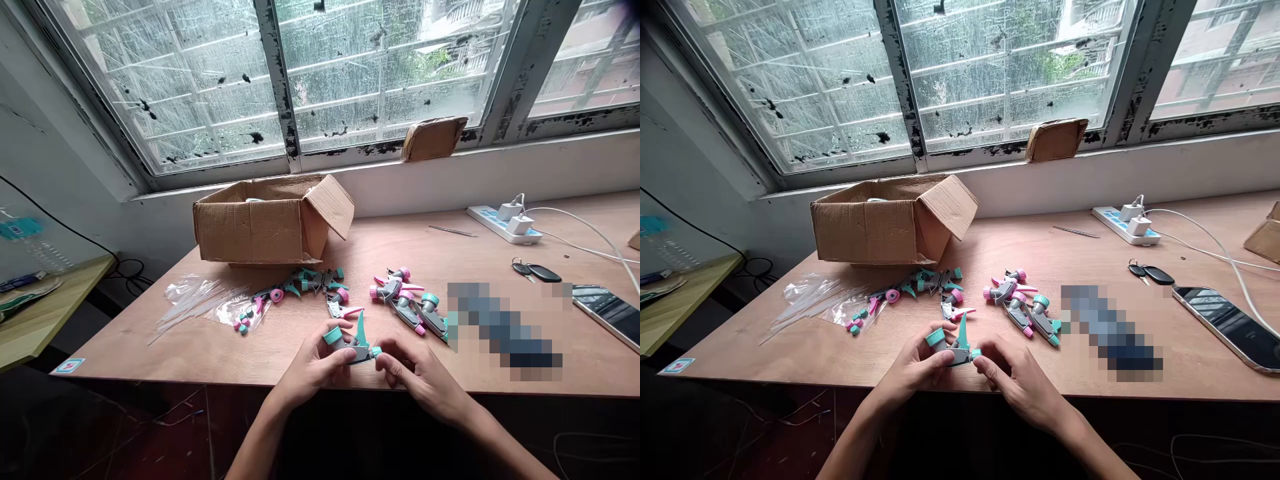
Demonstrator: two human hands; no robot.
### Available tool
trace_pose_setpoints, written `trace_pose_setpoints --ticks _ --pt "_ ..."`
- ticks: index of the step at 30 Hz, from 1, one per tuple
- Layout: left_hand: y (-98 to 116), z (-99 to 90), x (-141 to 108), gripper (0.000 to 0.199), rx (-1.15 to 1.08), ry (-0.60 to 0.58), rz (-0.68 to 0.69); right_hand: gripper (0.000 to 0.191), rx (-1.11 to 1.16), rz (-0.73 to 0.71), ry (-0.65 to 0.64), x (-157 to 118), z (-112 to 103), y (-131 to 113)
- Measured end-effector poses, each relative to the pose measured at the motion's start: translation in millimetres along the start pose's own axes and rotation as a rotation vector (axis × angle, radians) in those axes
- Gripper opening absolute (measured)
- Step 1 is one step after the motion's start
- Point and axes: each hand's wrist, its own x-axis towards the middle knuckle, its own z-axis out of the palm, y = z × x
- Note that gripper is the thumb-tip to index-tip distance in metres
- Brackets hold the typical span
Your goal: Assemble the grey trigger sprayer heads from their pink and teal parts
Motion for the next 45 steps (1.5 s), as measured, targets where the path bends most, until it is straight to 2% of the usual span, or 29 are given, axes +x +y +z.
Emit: trace_pose_setpoints --ticks 5,10,16,21,23,28,33,39,45 --pt "-2 -1.6 1 0.042 -0.002 0.001 0.009 0.030 -0.107 -0.055 0.005 -1 -1 7" --pt "-2 -1.6 1 0.043 0.010 -0.002 0.009 0.025 -0.121 -0.037 -0.021 1 -2 -1" --pt "3 0.0 0 0.044 0.051 -0.031 0.013 0.042 -0.168 -0.033 -0.043 1 -2 -13" --pt "4 0.8 0 0.045 0.010 0.006 0.014 0.029 -0.151 -0.042 -0.007 0 -1 -4" --pt "2 0.3 0 0.046 -0.004 0.006 0.011 0.032 -0.168 -0.053 -0.002 -1 -1 -1" --pt "0 -0.4 0 0.044 0.033 -0.030 -0.005 0.027 -0.189 -0.020 -0.059 -1 -3 -6" --pt "2 0.5 -3 0.046 0.035 -0.025 -0.051 0.040 -0.258 -0.044 -0.058 0 -2 -12" --pt "-1 -2.0 0 0.048 -0.030 -0.023 0.013 0.035 -0.136 -0.046 0.027 -2 0 1" --pt "-5 -1.9 0 0.047 0.080 -0.013 -0.008 0.031 -0.076 0.000 0.016 0 -2 -1"
